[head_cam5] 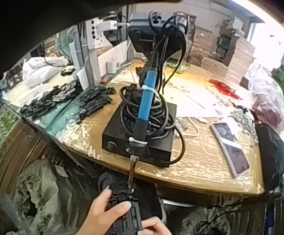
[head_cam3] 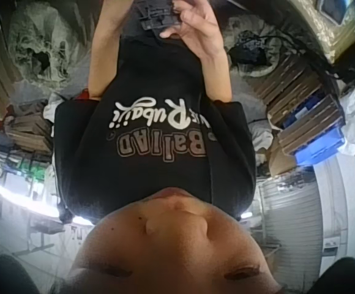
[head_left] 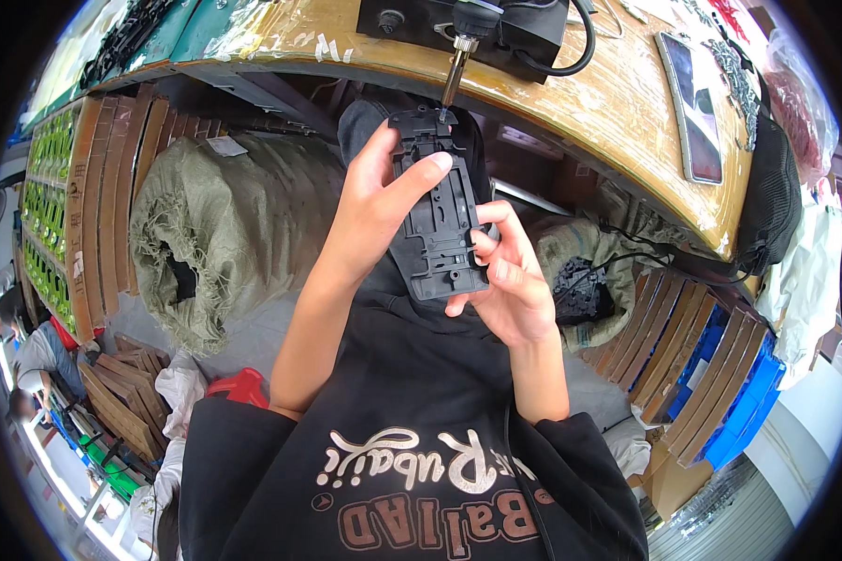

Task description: Assembling plastic electronic housings by taking parts from a sack and inserting components manually.

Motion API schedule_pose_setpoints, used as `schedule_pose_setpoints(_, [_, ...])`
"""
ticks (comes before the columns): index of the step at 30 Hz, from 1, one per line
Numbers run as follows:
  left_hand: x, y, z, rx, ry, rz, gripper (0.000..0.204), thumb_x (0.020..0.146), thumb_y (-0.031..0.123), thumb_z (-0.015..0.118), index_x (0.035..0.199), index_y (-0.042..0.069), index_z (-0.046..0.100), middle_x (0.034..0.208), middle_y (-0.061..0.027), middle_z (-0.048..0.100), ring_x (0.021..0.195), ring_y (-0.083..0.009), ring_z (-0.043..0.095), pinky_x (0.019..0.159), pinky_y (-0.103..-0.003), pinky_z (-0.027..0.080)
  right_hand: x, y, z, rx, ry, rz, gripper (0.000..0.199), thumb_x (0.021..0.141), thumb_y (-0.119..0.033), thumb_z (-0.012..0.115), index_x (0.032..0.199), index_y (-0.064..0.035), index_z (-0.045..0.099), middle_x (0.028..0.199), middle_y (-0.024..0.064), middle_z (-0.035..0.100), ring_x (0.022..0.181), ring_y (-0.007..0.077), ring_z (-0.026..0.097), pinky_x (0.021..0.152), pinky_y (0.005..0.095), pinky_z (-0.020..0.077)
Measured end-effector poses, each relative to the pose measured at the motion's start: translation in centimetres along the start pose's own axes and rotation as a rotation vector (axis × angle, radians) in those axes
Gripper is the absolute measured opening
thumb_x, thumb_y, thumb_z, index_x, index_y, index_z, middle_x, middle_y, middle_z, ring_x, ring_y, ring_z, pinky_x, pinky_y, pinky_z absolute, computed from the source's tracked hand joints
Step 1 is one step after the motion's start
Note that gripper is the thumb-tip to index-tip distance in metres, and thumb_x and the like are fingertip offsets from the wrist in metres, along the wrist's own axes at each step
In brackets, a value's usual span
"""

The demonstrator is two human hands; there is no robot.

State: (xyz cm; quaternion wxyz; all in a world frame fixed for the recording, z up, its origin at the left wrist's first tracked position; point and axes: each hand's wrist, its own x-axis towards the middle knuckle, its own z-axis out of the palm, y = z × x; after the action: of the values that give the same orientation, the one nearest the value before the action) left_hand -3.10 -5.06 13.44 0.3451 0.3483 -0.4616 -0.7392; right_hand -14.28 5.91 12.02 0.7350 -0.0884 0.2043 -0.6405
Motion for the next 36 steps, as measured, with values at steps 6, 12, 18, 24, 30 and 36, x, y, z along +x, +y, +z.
schedule_pose_setpoints(6, [-0.2,0.6,0.0,-0.008,-0.006,-0.058,0.031,0.079,0.014,0.051,0.107,0.000,0.049,0.083,-0.0021,0.054,0.068,-0.0049,0.051,0.060,-0.018,0.042,0.1,-0.7,0.8,-0.097,0.033,-0.007,0.038,0.076,-0.003,0.056,0.110,-0.0055,0.038,0.093,0.0083,0.054,0.082,0.0142,0.055,0.063,0.0418,0.0536])
schedule_pose_setpoints(12, [-0.1,0.5,-0.1,-0.049,0.007,-0.094,0.032,0.079,0.016,0.051,0.107,0.001,0.050,0.079,-0.0013,0.054,0.064,-0.0045,0.051,0.054,-0.017,0.041,0.5,-1.2,2.1,-0.203,0.058,-0.056,0.038,0.075,0.000,0.057,0.107,-0.0030,0.039,0.089,0.0090,0.055,0.080,0.0144,0.055,0.063,0.0396,0.0539])
schedule_pose_setpoints(18, [-0.3,-0.2,-0.5,-0.069,0.010,-0.093,0.029,0.080,0.015,0.050,0.106,0.002,0.050,0.081,-0.0014,0.054,0.066,-0.0041,0.051,0.056,-0.017,0.041,0.5,-0.9,1.6,-0.268,0.082,-0.034,0.037,0.074,0.003,0.056,0.107,-0.0021,0.039,0.089,0.0082,0.054,0.080,0.0144,0.055,0.063,0.0371,0.0543])
schedule_pose_setpoints(24, [-1.3,-3.9,-3.0,0.139,-0.020,-0.158,0.037,0.077,0.024,0.063,0.102,0.003,0.045,0.072,0.0003,0.054,0.059,-0.0045,0.046,0.051,-0.019,0.039,-1.0,0.3,-2.3,-0.331,0.213,0.059,0.036,0.075,-0.007,0.052,0.110,-0.0024,0.041,0.087,0.0022,0.051,0.073,0.0094,0.050,0.063,0.0401,0.0540])
schedule_pose_setpoints(30, [-5.7,-2.6,-11.0,0.151,0.181,-0.298,0.028,0.083,0.017,0.053,0.107,0.004,0.049,0.075,-0.0045,0.055,0.057,-0.0059,0.049,0.056,-0.021,0.043,-9.4,-3.6,-9.2,-0.738,0.487,0.061,0.041,0.074,-0.016,0.059,0.109,-0.0020,0.043,0.083,0.0021,0.048,0.070,0.0111,0.048,0.057,0.0274,0.0471])
schedule_pose_setpoints(36, [-13.0,-4.4,-24.5,0.490,0.928,-0.080,0.020,0.082,0.017,0.052,0.097,0.005,0.054,0.068,-0.0058,0.058,0.050,-0.0067,0.049,0.048,-0.020,0.041,-17.8,-6.7,-13.8,-0.812,0.765,-0.074,0.025,0.082,-0.017,0.053,0.100,-0.0017,0.048,0.075,0.0038,0.050,0.064,0.0129,0.050,0.057,0.0296,0.0483])
